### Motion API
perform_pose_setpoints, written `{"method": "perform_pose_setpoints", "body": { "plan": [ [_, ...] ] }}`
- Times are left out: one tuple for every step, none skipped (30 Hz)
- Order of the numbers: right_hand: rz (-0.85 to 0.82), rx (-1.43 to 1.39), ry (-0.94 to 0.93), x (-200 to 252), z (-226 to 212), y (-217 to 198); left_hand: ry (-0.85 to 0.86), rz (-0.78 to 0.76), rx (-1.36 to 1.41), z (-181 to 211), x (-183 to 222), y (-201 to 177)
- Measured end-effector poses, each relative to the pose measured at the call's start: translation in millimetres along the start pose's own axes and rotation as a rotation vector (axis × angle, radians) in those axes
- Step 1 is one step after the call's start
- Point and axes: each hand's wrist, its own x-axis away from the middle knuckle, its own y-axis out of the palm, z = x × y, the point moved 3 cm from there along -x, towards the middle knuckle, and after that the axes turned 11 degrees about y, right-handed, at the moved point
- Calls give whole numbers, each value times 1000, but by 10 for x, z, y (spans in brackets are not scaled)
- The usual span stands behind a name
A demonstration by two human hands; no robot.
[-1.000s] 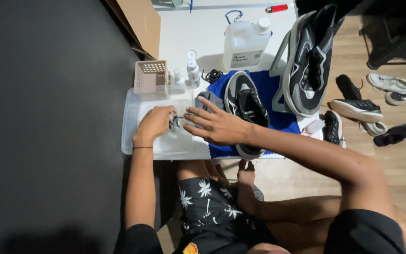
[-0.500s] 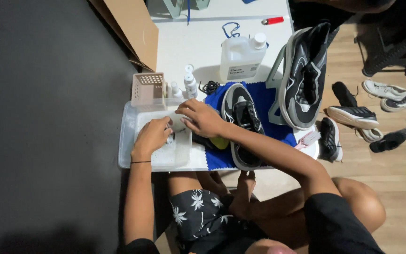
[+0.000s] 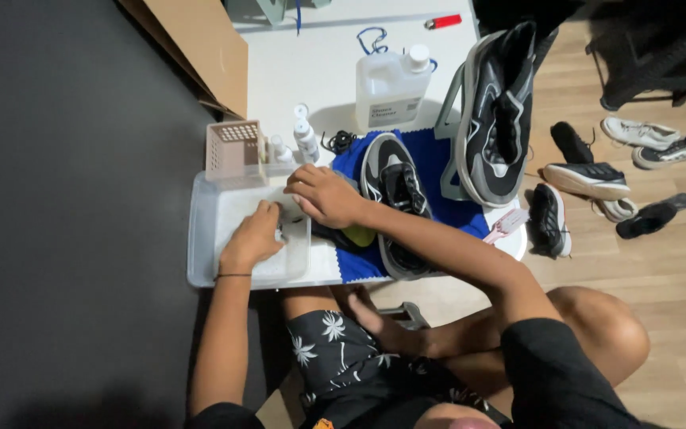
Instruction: Cleaning shoe laces by applying cleaning solution and rubbing them between hands over a container of water.
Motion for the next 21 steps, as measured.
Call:
{"method": "perform_pose_setpoints", "body": {
  "plan": [
    [5, 7, -5, -8, 4, -18, 4, 7, -5, -66, -92, 101],
    [2, 14, -12, -15, 7, -32, -2, -7, -53, -136, -185, 206],
    [-2, 12, -14, 4, -27, -10, -13, -31, -100, -216, -229, 341],
    [1, 9, -14, 17, -27, 19, -15, -33, -103, -178, -203, 293],
    [-4, 20, -12, 16, 6, 28, -31, -57, -87, -141, -217, 241],
    [-8, 32, -10, 12, 35, 35, -47, -82, -70, -103, -227, 186],
    [-4, 43, -18, -13, 24, -14, -42, -69, -75, -113, -246, 182],
    [-14, 36, -16, -38, 16, -57, -62, -55, -54, -133, -265, 181],
    [-28, 13, -3, -2, -53, -37, -87, -58, -28, -162, -204, 248],
    [-27, 9, 1, -9, -46, -44, -89, -64, -29, -102, -177, 178],
    [-19, 6, -6, -5, -47, -47, -88, -55, 6, -40, -147, 118],
    [-11, 4, -13, -5, -52, -50, -89, -45, 41, 20, -114, 55],
    [-17, 4, -20, -4, -36, -40, -92, -39, 47, 17, -102, 39],
    [-19, 3, -21, -7, -27, -34, -93, -16, 64, 16, -84, 17],
    [-21, 1, -23, -9, -21, -24, -96, 7, 80, 13, -58, -4],
    [-27, 0, -31, 2, -34, -22, -101, 13, 86, 16, -25, 16],
    [-29, 6, -21, -1, -30, -20, -92, 41, 94, 12, -10, 11],
    [-30, 11, -11, -1, -23, -24, -84, 70, 102, 13, 2, 7],
    [-23, 10, -13, -18, -8, -13, -85, 71, 95, 55, 33, -65],
    [-14, 23, -26, -34, 10, -4, -83, 90, 104, 99, 58, -140],
    [-10, 32, -32, -1, 18, 19, -81, 101, 118, 157, 91, -170]
  ]
}}
